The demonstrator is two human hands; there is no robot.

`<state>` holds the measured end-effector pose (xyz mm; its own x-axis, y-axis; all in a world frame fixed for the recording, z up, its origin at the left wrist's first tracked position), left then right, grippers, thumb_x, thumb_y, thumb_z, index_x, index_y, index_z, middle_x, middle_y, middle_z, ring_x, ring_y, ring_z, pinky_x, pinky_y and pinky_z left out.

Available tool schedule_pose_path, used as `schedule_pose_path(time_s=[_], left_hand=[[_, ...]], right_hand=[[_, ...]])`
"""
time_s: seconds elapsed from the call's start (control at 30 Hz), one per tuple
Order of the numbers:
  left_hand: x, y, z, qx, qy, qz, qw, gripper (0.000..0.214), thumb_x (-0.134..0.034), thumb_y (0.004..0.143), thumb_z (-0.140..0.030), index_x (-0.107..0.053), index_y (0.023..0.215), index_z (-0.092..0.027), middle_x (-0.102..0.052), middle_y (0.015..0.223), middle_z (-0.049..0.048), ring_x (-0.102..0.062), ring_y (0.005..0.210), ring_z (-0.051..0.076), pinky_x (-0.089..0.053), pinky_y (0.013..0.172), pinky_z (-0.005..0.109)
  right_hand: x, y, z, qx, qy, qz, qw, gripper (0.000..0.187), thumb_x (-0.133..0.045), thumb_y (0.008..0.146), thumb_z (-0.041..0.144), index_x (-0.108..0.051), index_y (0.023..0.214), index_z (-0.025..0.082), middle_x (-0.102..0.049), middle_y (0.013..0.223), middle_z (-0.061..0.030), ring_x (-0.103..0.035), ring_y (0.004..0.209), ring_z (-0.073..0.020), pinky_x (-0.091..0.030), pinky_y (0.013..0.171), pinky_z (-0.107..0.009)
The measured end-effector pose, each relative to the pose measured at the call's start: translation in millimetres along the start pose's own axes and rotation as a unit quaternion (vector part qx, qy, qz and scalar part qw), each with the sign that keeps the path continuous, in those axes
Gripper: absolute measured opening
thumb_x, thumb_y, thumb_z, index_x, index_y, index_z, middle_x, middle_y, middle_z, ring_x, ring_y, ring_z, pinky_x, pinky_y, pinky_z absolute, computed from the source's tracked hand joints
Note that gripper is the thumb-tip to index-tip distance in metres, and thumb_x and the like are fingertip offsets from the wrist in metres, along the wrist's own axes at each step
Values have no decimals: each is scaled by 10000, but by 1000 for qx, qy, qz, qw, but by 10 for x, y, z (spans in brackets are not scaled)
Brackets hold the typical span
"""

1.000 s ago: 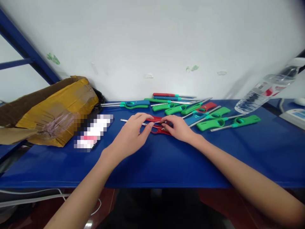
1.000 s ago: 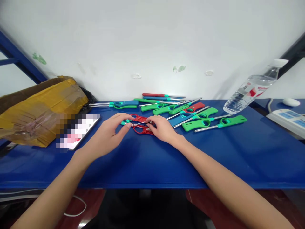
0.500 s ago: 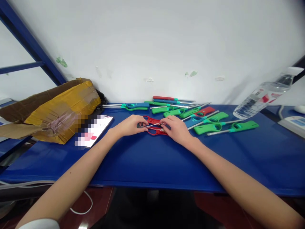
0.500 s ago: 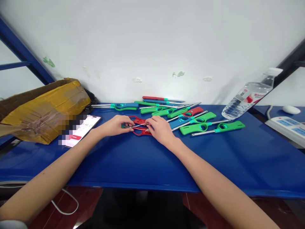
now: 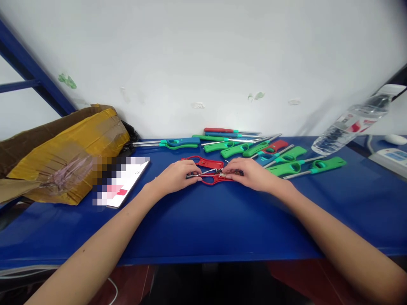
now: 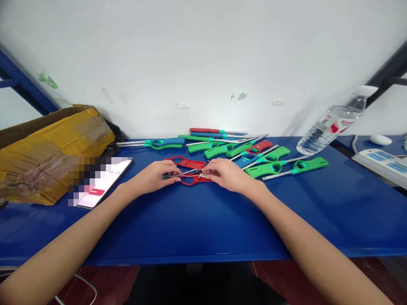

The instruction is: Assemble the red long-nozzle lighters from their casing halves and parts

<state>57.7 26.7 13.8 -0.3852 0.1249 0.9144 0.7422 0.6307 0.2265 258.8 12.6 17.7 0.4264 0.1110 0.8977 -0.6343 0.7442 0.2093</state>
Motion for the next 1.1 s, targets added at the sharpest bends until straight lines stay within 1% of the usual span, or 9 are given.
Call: schedule_pose_path(time_s=[0.17, 0.37, 0.47, 0.57, 0.6, 0.7, 0.87, 0.97, 1.1], left_hand=[[-1, 2, 5, 9, -12, 1, 1000, 170, -619, 918, -306, -706, 1015, -197, -651, 941, 49, -601, 819, 154, -465, 711, 247], [23, -7, 12, 7, -29, -19, 999, 192, -655, 888, -323, -707, 1024, -198, -668, 910, 37, -611, 794, 151, -470, 705, 248], [131, -16, 91, 16, -40, -63, 997, 250, -649, 884, -380, -701, 1036, -188, -687, 897, 36, -631, 788, 154, -485, 721, 258], [275, -52, 228, 51, -17, -130, 990, 243, -568, 928, -361, -704, 1015, -179, -705, 897, 45, -643, 797, 161, -496, 729, 270], [292, -63, 265, 58, -1, -134, 989, 244, -556, 931, -355, -705, 1013, -180, -708, 921, 51, -646, 822, 170, -500, 749, 284], [265, -86, 347, 67, 36, -115, 990, 249, -534, 937, -345, -706, 1021, -186, -700, 996, 70, -639, 924, 206, -505, 834, 342], [134, -95, 368, 57, 82, -63, 993, 288, -486, 939, -245, -679, 1144, -187, -640, 1154, 104, -584, 1073, 251, -487, 935, 417], [100, -89, 335, 42, 95, -45, 994, 303, -502, 930, -225, -675, 1178, -193, -634, 1192, 98, -576, 1083, 254, -480, 951, 422], [91, -80, 332, 55, 110, -31, 992, 256, -571, 918, -294, -717, 1106, -201, -664, 1149, 89, -594, 1034, 263, -492, 911, 424]], right_hand=[[-32, -7, 35, 18, -42, 23, 999, 238, -524, 959, 270, -704, 1087, 182, -673, 1062, -112, -616, 958, -249, -509, 839, -394], [43, -36, 159, 24, -57, -37, 997, 183, -472, 972, 234, -617, 1068, 175, -659, 1018, -111, -602, 957, -250, -508, 826, -392], [69, -38, 191, 24, -41, -73, 996, 148, -497, 966, 249, -591, 1067, 197, -670, 1003, -92, -615, 924, -243, -508, 811, -389], [55, -16, 220, 30, -13, -104, 994, 127, -517, 956, 230, -583, 1062, 207, -676, 1017, -77, -623, 930, -225, -505, 823, -374], [44, -4, 228, 31, -6, -114, 993, 123, -528, 951, 229, -582, 1059, 209, -680, 1013, -72, -626, 931, -222, -504, 826, -371], [-1, 37, 224, 16, 15, -139, 990, 129, -541, 945, 254, -584, 1058, 209, -691, 990, -65, -644, 862, -208, -512, 788, -359], [-43, 51, 187, 6, 13, -144, 989, 291, -529, 940, 249, -573, 1222, 195, -670, 1029, -89, -641, 874, -214, -530, 781, -357], [-21, 28, 159, 7, -5, -147, 989, 282, -518, 945, 263, -618, 1196, 184, -648, 963, -91, -621, 868, -222, -530, 807, -382], [-6, 5, 133, -4, -11, -140, 990, 288, -512, 949, 281, -640, 1185, 176, -643, 951, -97, -614, 875, -231, -535, 801, -393]])
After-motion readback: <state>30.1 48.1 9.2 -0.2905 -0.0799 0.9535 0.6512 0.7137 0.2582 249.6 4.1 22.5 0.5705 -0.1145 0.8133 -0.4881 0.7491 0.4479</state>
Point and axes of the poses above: each hand's wrist, its own y-axis towards the middle knuckle, its own x-axis out of the back of the hand, z = x × y, the point moved 6 cm from there along y, towards the middle knuckle
